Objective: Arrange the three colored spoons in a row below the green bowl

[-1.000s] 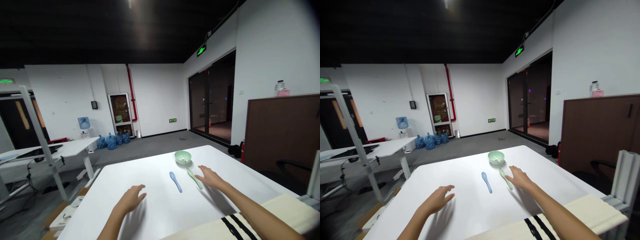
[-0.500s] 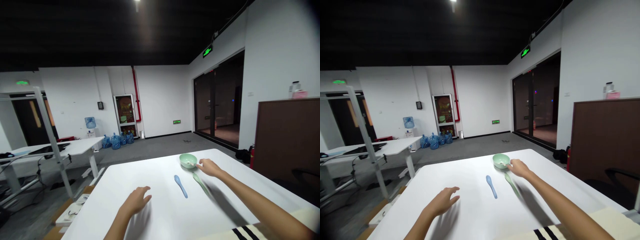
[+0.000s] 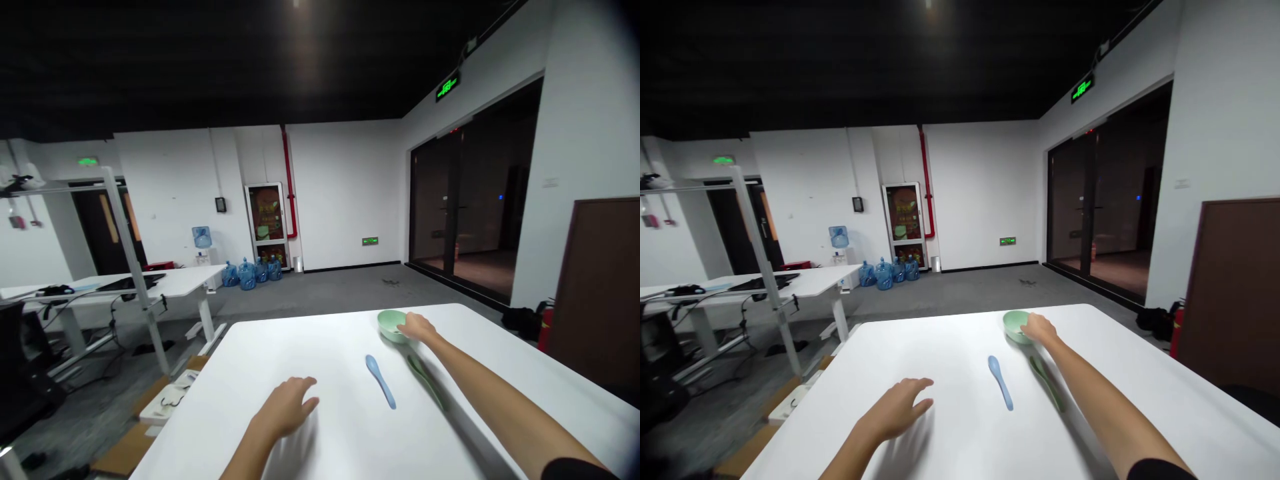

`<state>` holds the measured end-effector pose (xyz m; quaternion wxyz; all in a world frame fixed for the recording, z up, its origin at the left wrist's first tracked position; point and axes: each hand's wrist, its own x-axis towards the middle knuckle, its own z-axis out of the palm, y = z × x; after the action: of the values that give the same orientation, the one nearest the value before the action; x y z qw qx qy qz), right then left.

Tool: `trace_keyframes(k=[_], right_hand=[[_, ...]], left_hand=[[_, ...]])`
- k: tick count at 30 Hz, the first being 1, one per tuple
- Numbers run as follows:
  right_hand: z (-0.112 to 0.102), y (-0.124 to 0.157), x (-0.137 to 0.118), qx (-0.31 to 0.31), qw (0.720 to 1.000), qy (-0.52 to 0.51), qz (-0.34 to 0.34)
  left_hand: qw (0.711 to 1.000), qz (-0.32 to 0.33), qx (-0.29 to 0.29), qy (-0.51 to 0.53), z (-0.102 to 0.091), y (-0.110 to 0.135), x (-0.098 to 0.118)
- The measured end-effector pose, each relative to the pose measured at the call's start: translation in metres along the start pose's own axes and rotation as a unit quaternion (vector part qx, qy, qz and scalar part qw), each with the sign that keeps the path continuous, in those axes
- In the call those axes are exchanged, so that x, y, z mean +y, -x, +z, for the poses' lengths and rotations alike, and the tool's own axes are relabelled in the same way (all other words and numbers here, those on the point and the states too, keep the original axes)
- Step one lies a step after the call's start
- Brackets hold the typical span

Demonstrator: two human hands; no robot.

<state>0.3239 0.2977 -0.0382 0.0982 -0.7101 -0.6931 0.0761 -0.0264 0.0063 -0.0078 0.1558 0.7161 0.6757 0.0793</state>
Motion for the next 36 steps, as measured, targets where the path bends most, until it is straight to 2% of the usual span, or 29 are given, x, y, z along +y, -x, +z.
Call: trace_keyframes(k=[7,13,20,25,30,36], right_hand=[[0.017,-0.009,-0.004,-0.015,1.000,0.011,-0.013],[0.007,-0.004,-0.013,-0.002,1.000,0.006,-0.018],[-0.030,0.036,-0.023,0.015,0.999,0.005,-0.043],[-0.038,0.076,-0.024,-0.013,0.997,-0.013,-0.076],[-0.025,0.109,-0.026,-0.100,0.990,-0.043,-0.085],[0.010,0.125,-0.029,-0.143,0.985,-0.058,-0.077]], left_hand=[[1.000,-0.001,-0.001,0.012,0.002,-0.004,-0.005],[1.000,-0.006,0.004,0.014,0.002,-0.004,-0.008],[1.000,0.003,0.002,0.001,-0.002,-0.003,-0.002],[1.000,0.011,-0.008,-0.012,-0.003,-0.002,0.000],[1.000,0.018,-0.008,-0.019,-0.002,-0.001,0.000],[1.000,0.019,-0.003,-0.013,0.000,-0.001,-0.004]])
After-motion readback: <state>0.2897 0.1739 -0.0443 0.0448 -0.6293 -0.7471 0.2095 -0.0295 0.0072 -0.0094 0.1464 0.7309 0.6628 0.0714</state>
